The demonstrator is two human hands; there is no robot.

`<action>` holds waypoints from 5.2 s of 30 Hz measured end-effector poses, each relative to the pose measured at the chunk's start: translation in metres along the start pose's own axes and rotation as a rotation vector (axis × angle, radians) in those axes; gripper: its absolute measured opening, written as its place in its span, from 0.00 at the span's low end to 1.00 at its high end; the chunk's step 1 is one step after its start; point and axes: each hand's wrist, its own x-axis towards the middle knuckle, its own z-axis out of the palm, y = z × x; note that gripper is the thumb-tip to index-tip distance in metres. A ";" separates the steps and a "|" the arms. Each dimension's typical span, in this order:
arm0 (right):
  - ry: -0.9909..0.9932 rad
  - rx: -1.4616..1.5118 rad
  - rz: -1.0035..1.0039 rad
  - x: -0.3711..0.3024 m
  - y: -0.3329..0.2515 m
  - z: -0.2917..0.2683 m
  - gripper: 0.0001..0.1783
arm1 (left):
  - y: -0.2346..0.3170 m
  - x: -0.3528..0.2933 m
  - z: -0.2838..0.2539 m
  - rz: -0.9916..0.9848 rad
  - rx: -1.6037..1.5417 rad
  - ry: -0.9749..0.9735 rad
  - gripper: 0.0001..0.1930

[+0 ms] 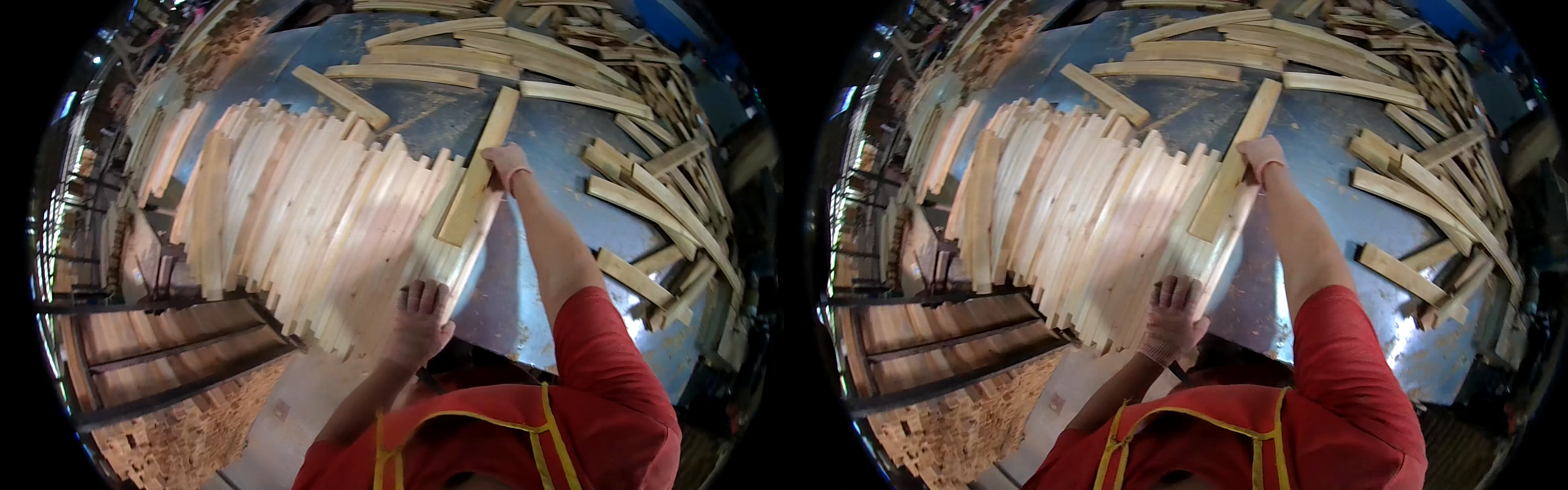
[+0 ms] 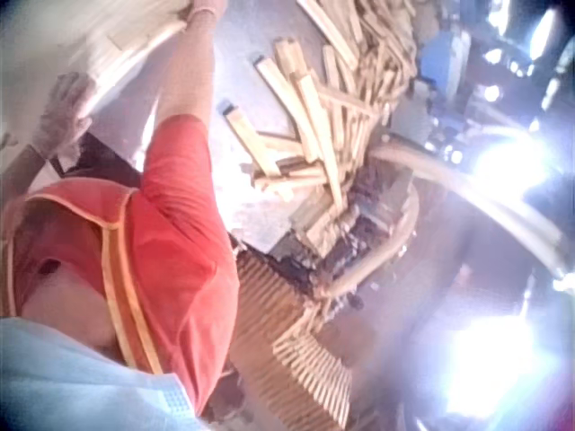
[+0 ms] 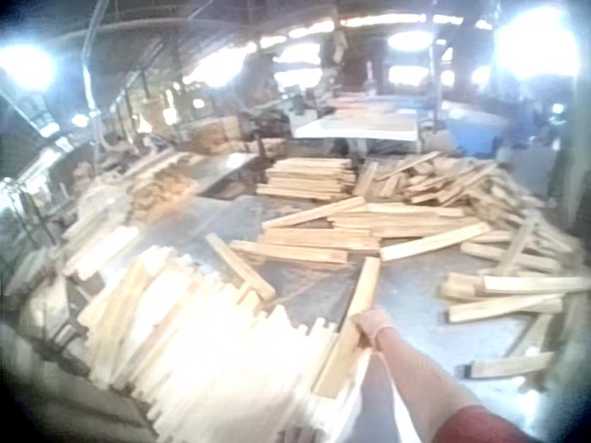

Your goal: The person picks up thin wooden planks from a scattered pile on a metal table and stacks them neatly. The person handles the planks one by one, aligning them into a growing stack on the left side of the workspace.

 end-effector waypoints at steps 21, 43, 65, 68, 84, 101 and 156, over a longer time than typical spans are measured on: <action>-0.497 -0.258 -0.066 -0.164 0.060 -0.052 0.24 | -0.178 0.082 0.004 -0.489 0.322 0.118 0.35; -0.907 0.428 -0.032 0.052 -0.092 0.144 0.31 | -0.174 0.099 -0.001 -0.600 0.231 0.024 0.41; -0.267 -0.518 -0.319 -0.364 0.264 0.021 0.46 | -0.157 -0.194 -0.019 -0.994 -0.092 0.594 0.43; -0.318 -0.086 0.052 -0.376 0.212 0.042 0.45 | -0.113 -0.222 -0.012 -1.449 -0.774 0.641 0.40; -0.032 0.037 -0.109 -0.216 0.170 -0.063 0.42 | -0.054 -0.032 -0.054 -0.819 -0.809 -0.208 0.32; 0.094 0.121 -0.357 -0.198 0.051 -0.156 0.29 | 0.050 0.233 -0.076 -0.479 -0.532 -0.103 0.43; -0.621 0.067 -0.005 -0.228 0.196 -0.041 0.39 | -0.081 -0.107 -0.175 -0.918 -1.812 -0.271 0.34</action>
